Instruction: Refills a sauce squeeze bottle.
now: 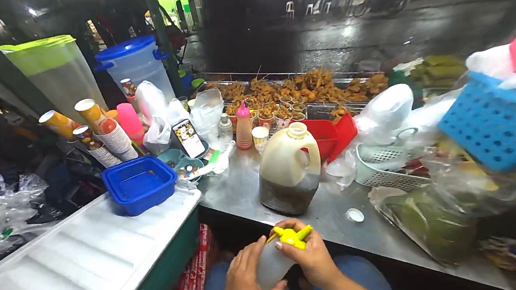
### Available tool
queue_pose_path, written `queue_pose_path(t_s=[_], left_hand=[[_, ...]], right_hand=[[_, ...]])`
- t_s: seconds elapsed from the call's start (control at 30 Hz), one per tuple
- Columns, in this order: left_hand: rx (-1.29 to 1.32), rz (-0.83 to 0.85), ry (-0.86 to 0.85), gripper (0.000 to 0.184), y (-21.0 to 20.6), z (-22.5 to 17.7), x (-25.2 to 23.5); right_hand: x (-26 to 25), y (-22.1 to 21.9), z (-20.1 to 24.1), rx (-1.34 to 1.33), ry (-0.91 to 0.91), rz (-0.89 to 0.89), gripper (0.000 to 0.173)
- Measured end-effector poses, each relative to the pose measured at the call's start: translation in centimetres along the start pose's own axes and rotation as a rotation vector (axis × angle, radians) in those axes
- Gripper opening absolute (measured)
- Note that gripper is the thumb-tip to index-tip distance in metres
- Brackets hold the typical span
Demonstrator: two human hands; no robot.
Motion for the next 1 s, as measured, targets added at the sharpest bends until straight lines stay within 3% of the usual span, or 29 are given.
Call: queue_pose_path(t_s=[0.07,0.1,0.2,0.3,0.4,0.5,0.57,0.63,0.7,0.73,0.8,0.87,0.93,1.0], left_hand=[[-0.104,0.019,0.052,0.104,0.2,0.8,0.2],[-0.102,0.053,0.101,0.104,0.4,1.1,0.1],[0.043,0.185,0.229,0.083,1.5,0.9,-0.7],[0.182,0.341,0.270,0.079,2.1,0.9,-2.3],[0.402,0.563,0.296,0.069,2.0,1.1,-3.2],[0.996,0.745,0.246,0.054,-0.5,1.9,-2.1],[1.192,0.738,0.293,0.060,-2.1,2.3,-1.8],[0.907,0.588,0.291,0.076,-1.7,2.5,-3.1],[0.346,0.437,0.250,0.097,-1.9,2.5,-4.0],[0.168,0.394,0.227,0.100,-2.3,2.3,-4.0],[0.124,0.372,0.215,0.092,-3.1,1.9,-3.6],[0.454,0.501,0.234,0.079,-3.1,2.1,-3.4],[1.002,0.747,0.239,0.065,-3.3,2.6,-2.7],[1.264,0.877,0.304,0.067,-3.9,3.5,-1.5]], right_hand=[[-0.5,0.4,0.1,-0.062,0.051,-0.073,0.027],[-0.7,0.6,0.3,-0.075,0.079,-0.087,0.027],[-1.5,0.8,0.4,-0.092,0.123,-0.104,0.028],[-2.8,1.2,0.6,-0.110,0.083,-0.131,0.025],[-3.6,1.9,0.4,-0.200,0.088,0.053,0.024],[-4.5,1.8,1.4,-0.274,0.200,0.437,0.023],[-4.8,2.4,1.4,-0.241,0.208,0.420,0.022],[-5.0,4.1,1.0,-0.133,0.189,0.224,0.022],[-4.8,5.3,0.9,-0.028,0.190,0.002,0.032],[-4.6,5.5,0.8,-0.007,0.185,-0.065,0.034],[-4.2,5.6,0.8,-0.008,0.166,-0.104,0.035],[-4.1,5.7,0.6,-0.059,0.134,-0.032,0.031],[-3.9,6.1,-0.1,-0.158,0.065,0.075,0.022],[-3.3,5.7,-0.7,-0.169,0.011,0.038,0.027]])
Point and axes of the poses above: each hand's wrist, its own x-axis away from the middle knuckle, its own y-axis out of the back of the hand, z = x × y, the point moved 5 cm from there along -x, towards the middle knuckle, and after that the axes turned 4 degrees about z, right-handed, at the moved point
